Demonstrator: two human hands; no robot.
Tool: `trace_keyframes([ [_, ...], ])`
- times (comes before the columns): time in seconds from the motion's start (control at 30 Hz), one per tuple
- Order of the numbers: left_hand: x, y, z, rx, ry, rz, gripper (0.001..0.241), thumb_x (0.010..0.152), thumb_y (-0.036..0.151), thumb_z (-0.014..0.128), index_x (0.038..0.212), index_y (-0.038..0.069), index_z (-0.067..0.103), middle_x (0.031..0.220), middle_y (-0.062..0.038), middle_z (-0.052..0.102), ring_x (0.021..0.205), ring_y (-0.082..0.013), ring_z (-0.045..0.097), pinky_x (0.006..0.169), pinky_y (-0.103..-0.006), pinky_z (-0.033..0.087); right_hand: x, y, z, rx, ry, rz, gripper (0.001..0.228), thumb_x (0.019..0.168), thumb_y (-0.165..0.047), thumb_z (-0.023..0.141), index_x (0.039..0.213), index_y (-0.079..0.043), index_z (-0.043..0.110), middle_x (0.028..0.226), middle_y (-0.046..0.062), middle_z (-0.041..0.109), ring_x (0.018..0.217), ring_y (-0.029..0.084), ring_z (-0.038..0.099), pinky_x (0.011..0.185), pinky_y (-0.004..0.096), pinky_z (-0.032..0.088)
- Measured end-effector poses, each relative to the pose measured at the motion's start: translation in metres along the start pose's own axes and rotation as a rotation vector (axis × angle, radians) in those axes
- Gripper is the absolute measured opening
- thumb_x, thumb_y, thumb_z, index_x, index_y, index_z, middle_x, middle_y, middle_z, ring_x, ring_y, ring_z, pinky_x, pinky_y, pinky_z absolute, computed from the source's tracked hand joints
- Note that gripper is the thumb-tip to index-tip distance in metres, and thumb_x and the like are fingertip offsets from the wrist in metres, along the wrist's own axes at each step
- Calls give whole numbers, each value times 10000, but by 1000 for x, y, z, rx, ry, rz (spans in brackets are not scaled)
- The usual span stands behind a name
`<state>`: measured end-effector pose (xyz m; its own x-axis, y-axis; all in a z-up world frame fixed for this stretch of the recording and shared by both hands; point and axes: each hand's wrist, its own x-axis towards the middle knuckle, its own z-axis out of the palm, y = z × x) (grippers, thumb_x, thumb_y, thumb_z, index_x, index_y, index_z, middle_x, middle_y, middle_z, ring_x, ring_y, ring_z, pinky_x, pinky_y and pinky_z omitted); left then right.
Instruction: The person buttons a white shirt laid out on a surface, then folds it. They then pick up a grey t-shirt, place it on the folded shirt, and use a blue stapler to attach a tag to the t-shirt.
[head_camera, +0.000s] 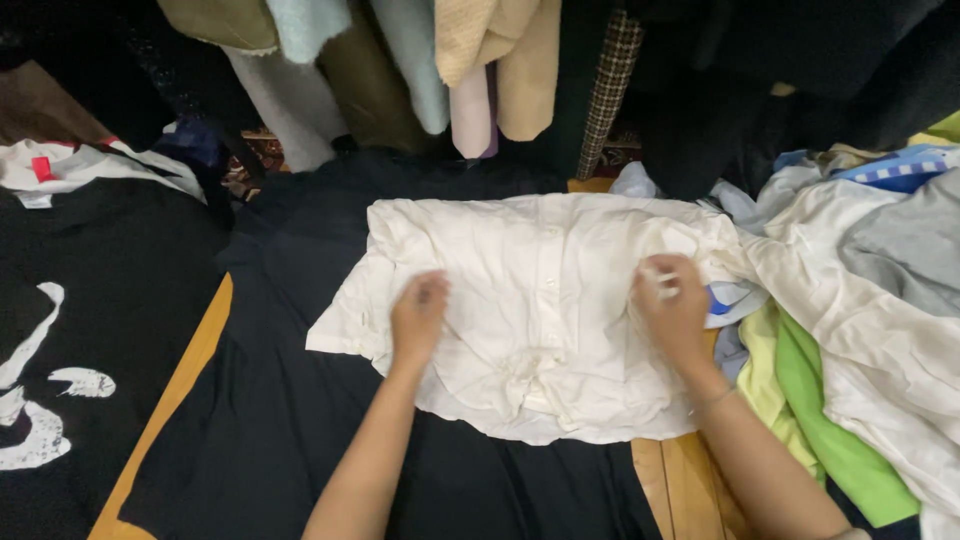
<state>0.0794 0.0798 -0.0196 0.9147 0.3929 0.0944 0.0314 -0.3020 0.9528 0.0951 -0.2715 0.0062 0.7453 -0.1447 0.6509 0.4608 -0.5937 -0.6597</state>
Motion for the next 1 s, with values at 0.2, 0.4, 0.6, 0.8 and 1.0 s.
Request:
trace_keyframes([
  [0.2, 77, -54, -19, 48, 368, 25, 242, 911, 152, 666, 1136, 117, 747, 1055, -113, 715, 1039, -287, 690, 910, -363, 589, 26, 57, -17, -180, 35, 325, 486, 869, -143, 847, 1204, -4, 523, 926, 124, 509, 823, 327, 530, 737, 412, 436],
  [0.4, 89, -39, -9, 187, 201, -146, 437, 829, 488, 800, 1153, 202, 741, 940, -8, 756, 971, -209, 711, 909, -365, 571, 42, 86, -7, -235, -103, 379, 600, 926, -159, 760, 1403, -101, 400, 883, 154, 708, 836, 366, 707, 773, 436, 520],
  [0.6, 122, -70, -9, -74, 308, -166, 254, 893, 365, 704, 1019, 153, 768, 875, -62, 736, 860, -228, 693, 797, -394, 556, 62, 83, -20, -193, -117, 304, 453, 983, -71, 696, 1416, -113, 571, 1009, 190, 684, 975, 347, 690, 845, 435, 540],
  [0.8, 91, -39, -50, -406, 328, -56, 237, 965, 260, 569, 1082, 79, 666, 1226, 22, 524, 842, -89, 566, 685, -248, 458, 64, 108, -66, -285, -96, -91, 116, 1067, 1, 620, 1160, 45, 675, 1106, 202, 579, 1010, 338, 568, 922, 419, 460],
  [1.0, 54, 6, -73, -919, 245, 73, 337, 808, 126, 454, 1015, -15, 679, 1228, -211, 705, 1055, -276, 643, 855, -319, 521, 52, 78, -84, 294, 8, 278, 57, 1114, -114, 480, 1116, -168, 496, 973, -60, 511, 863, 18, 421, 780, 187, 346],
])
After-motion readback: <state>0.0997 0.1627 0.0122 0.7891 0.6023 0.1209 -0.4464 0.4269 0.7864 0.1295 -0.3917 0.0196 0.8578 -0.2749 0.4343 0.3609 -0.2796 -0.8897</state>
